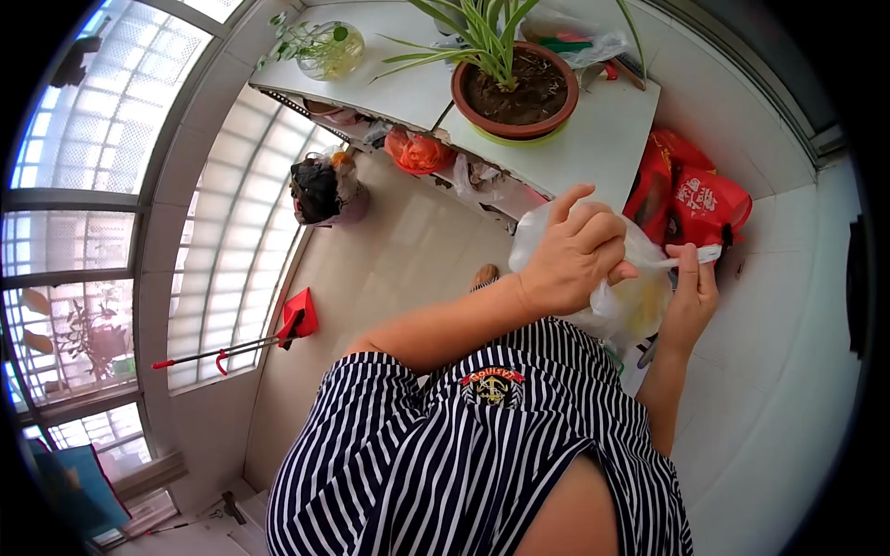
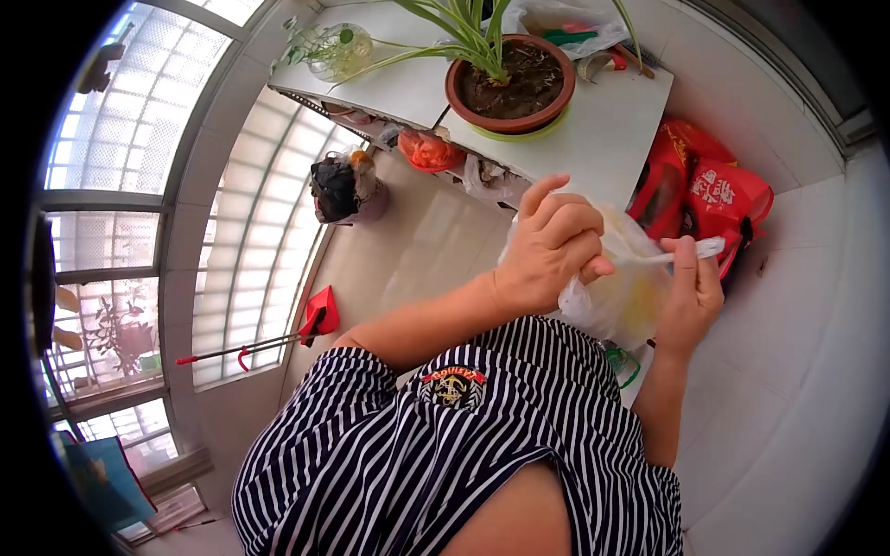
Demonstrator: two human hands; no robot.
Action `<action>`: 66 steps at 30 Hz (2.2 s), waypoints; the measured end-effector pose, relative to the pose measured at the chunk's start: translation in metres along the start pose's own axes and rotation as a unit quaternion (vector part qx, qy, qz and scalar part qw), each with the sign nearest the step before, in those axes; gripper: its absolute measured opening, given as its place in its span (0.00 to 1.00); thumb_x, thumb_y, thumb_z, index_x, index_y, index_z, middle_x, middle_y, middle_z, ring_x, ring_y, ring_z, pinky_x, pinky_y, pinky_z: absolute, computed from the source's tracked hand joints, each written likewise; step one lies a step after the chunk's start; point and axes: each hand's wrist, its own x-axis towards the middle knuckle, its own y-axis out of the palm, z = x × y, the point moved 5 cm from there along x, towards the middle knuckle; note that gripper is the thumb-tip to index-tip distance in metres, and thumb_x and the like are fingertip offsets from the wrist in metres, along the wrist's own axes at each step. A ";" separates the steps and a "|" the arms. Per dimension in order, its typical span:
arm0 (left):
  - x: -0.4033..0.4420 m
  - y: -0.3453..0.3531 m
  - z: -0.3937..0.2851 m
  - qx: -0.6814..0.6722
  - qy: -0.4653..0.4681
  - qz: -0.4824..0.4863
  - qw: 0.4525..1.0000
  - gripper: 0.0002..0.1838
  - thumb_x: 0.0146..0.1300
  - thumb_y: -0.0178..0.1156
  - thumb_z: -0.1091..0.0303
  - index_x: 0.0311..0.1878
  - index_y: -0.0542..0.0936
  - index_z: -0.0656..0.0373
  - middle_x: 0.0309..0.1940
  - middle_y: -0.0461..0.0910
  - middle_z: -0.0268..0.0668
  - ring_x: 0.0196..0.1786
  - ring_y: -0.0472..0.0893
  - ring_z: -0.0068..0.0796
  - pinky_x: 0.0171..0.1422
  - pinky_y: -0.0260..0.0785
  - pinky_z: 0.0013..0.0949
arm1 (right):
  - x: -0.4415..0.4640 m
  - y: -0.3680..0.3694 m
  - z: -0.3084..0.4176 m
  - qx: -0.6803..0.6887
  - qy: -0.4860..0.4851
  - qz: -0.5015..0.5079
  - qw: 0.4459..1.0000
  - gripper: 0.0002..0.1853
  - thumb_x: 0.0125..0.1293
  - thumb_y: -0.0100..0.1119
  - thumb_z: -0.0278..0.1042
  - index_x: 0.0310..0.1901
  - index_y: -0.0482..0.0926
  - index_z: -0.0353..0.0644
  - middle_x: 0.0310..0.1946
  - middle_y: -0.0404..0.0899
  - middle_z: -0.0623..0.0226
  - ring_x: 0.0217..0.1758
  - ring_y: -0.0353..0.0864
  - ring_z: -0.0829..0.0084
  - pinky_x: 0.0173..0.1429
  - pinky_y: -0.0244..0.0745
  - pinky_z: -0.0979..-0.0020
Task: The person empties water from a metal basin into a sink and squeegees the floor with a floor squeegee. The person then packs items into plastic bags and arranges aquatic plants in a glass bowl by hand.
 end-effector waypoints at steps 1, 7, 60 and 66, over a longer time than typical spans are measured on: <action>-0.008 -0.001 0.006 0.026 0.005 -0.053 0.998 0.16 0.60 0.60 0.53 0.30 0.76 0.57 0.39 0.74 0.32 0.47 0.72 0.34 0.68 0.55 0.50 | 0.013 -0.016 -0.020 -0.064 -0.029 -0.057 0.996 0.15 0.74 0.52 0.38 0.38 0.82 0.34 0.30 0.79 0.73 0.34 0.71 0.83 0.41 0.67 0.78; -0.049 0.026 0.028 -0.099 -0.150 0.063 0.982 0.17 0.65 0.59 0.54 0.33 0.79 0.60 0.33 0.75 0.34 0.36 0.74 0.31 0.46 0.66 0.36 | 0.024 -0.031 -0.056 -0.254 -0.069 -0.028 0.964 0.18 0.75 0.51 0.40 0.39 0.81 0.31 0.34 0.81 0.66 0.38 0.74 0.78 0.46 0.70 0.74; -0.298 -0.217 0.010 0.064 -0.165 -0.271 0.946 0.12 0.45 0.63 0.74 0.37 0.80 0.57 0.34 0.77 0.33 0.36 0.78 0.33 0.41 0.71 0.36 | -0.242 0.267 0.033 -0.159 0.006 0.498 0.852 0.14 0.68 0.57 0.31 0.53 0.78 0.36 0.39 0.84 0.60 0.40 0.84 0.74 0.47 0.77 0.75; -0.330 -0.221 0.008 0.040 -0.166 -0.201 0.965 0.09 0.45 0.65 0.69 0.33 0.80 0.52 0.33 0.76 0.28 0.39 0.76 0.30 0.45 0.63 0.33 | -0.272 0.274 0.028 -0.289 -0.208 0.383 0.853 0.07 0.60 0.60 0.28 0.41 0.79 0.41 0.29 0.84 0.60 0.30 0.86 0.65 0.34 0.79 0.67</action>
